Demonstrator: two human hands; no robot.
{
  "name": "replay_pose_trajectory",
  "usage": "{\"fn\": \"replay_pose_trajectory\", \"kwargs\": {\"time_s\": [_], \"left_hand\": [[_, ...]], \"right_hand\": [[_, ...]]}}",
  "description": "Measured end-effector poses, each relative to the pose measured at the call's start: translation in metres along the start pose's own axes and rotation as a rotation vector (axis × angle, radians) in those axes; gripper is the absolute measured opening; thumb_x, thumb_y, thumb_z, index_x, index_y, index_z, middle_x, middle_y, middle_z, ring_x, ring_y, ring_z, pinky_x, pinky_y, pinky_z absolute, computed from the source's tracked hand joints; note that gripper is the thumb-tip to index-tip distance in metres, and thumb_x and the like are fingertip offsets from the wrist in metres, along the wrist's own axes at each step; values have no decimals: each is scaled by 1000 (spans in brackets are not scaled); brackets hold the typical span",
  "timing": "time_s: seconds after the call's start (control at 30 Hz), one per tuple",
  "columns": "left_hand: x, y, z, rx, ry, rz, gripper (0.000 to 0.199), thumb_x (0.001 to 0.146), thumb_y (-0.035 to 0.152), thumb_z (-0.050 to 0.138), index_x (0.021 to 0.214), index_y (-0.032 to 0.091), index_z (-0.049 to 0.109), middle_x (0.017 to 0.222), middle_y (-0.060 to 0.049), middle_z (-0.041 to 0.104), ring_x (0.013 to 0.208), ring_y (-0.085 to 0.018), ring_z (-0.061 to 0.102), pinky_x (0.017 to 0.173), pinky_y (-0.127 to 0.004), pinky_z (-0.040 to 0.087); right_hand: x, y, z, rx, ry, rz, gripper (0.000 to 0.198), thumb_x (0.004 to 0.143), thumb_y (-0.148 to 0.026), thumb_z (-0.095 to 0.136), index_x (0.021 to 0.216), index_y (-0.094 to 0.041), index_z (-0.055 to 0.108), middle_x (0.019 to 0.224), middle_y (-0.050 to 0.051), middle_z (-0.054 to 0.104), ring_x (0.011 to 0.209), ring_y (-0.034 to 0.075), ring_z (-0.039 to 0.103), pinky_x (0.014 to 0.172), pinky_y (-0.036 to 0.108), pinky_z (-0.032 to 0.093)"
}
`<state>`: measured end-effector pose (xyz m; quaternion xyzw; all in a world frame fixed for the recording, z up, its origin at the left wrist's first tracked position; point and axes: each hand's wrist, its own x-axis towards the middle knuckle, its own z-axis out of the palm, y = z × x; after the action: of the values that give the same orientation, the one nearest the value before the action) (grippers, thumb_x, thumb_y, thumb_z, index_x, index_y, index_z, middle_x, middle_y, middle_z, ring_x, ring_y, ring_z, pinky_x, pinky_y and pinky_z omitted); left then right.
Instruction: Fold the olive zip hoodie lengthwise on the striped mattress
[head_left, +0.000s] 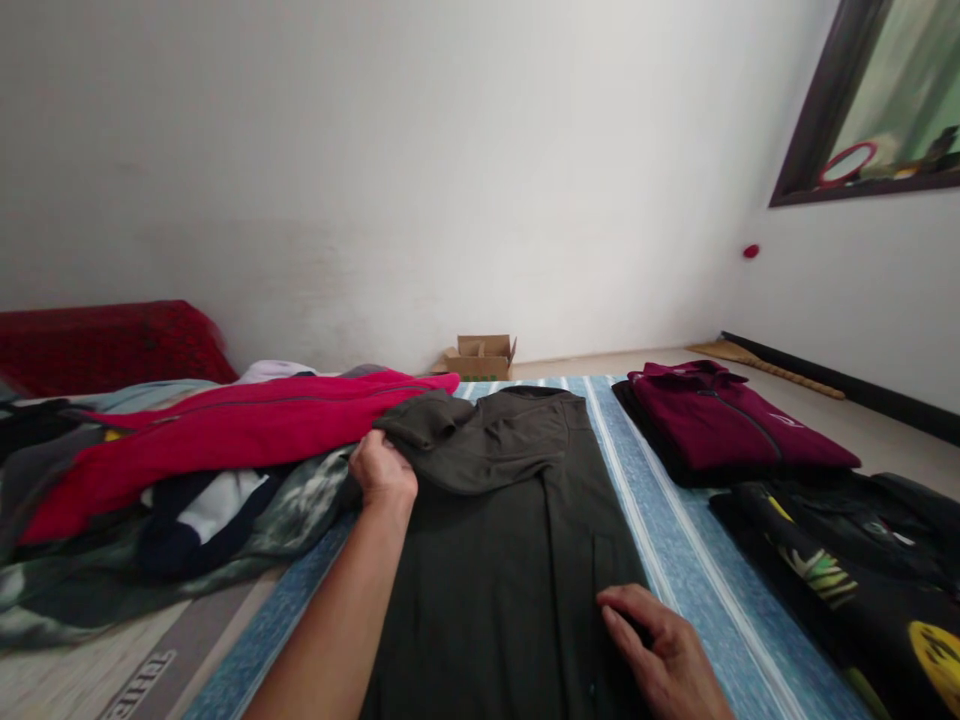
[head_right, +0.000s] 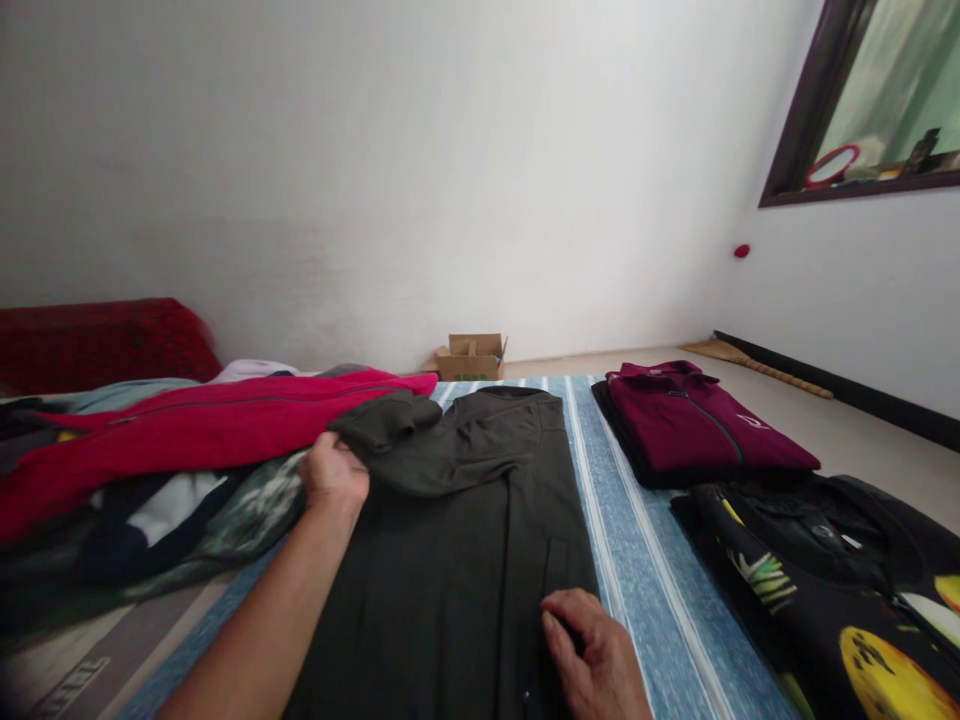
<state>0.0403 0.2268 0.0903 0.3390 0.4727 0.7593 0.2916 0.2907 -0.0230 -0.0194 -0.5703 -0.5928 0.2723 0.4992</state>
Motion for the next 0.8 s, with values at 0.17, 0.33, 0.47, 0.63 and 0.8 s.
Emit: {"fn": "replay_pose_trajectory", "kwargs": {"time_s": [0.17,0.33,0.47,0.63,0.8], "left_hand": [[-5,-4,-48,15,29,-206,4,60,25,42,62,22,40,54,1,53,56,-16,58,54,-28,49],[-7,-2,-70,216,-21,-187,15,70,32,42,76,20,48,73,-5,64,71,-21,65,65,-36,52],[-17,1,-67,649,-125,155,29,67,36,59,91,20,53,107,-10,63,110,-27,55,96,-42,40],[-50,0,-60,1448,-589,625,25,75,31,57,96,18,61,127,-14,52,125,-30,39,103,-43,30],[-64,-3,-60,1726,-732,533,28,77,26,55,103,17,60,126,-14,53,121,-28,41,95,-42,35]], "right_hand": [[-3,9,3,-84,16,-52,25,88,-39,49,86,-23,68,85,4,68,82,19,64,74,27,53],[-4,11,5,-146,43,-105,23,88,-37,49,85,-24,67,85,5,68,81,19,65,72,28,54],[-5,13,6,-172,50,-143,22,88,-36,49,86,-24,67,85,5,68,81,19,64,72,28,54],[-6,14,6,-188,50,-180,21,89,-34,48,85,-24,66,86,5,68,82,19,64,73,29,54],[-4,6,4,-249,-20,-181,23,90,-33,45,83,-23,65,84,6,66,79,19,63,71,28,53]]}}
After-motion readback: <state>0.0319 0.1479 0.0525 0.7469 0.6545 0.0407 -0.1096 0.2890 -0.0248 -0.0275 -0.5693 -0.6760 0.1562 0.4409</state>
